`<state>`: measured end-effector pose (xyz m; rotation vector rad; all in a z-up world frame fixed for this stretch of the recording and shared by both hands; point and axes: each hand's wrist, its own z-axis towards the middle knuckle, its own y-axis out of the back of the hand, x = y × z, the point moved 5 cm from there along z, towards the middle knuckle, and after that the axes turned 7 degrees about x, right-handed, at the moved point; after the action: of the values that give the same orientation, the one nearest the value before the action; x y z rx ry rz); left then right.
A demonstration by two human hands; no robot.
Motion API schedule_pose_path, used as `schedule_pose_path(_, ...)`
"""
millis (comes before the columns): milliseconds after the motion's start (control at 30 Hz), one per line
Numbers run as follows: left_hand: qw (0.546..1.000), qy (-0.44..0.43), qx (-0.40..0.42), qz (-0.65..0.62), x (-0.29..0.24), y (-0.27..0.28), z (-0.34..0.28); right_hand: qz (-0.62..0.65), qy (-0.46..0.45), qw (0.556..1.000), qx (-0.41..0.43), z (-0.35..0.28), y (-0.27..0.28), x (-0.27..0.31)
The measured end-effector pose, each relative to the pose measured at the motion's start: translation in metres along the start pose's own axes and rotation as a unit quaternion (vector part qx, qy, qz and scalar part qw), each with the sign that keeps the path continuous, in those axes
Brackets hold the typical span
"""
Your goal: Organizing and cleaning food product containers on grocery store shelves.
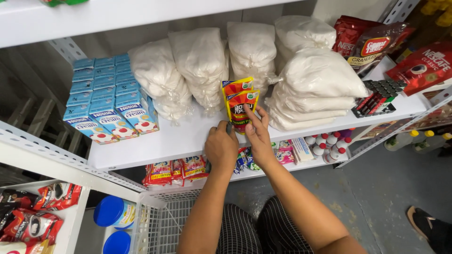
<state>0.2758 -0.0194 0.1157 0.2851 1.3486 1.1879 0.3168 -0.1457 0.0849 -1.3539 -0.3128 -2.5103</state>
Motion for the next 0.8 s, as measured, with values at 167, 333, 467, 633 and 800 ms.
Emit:
schedule_pose_path(167, 1.0, 0.02, 0.011, 0.01, 0.004, -0.003, 0.002, 0.005, 0.0, 1.0, 0.006, -0.001, -0.001, -0.004)
schedule_pose_path(333, 0.999, 0.026, 0.004, 0.019, 0.006, -0.008, 0.002, -0.02, 0.011, 1.0, 0.011, -0.001, -0.001, -0.005)
schedule_pose_path(467, 0.999, 0.029, 0.001, 0.018, 0.008, -0.01, 0.004, -0.007, 0.011, 1.0, 0.025, -0.001, -0.002, -0.005)
schedule_pose_path(633, 1.0, 0.021, -0.002, 0.011, 0.01, -0.006, 0.001, -0.013, 0.006, 1.0, 0.025, -0.006, 0.0, -0.004)
schedule_pose_path(800, 0.993, -0.053, -0.038, -0.099, 0.017, 0.017, -0.018, 0.005, 0.028, 0.999, -0.041, -0.025, 0.003, -0.004)
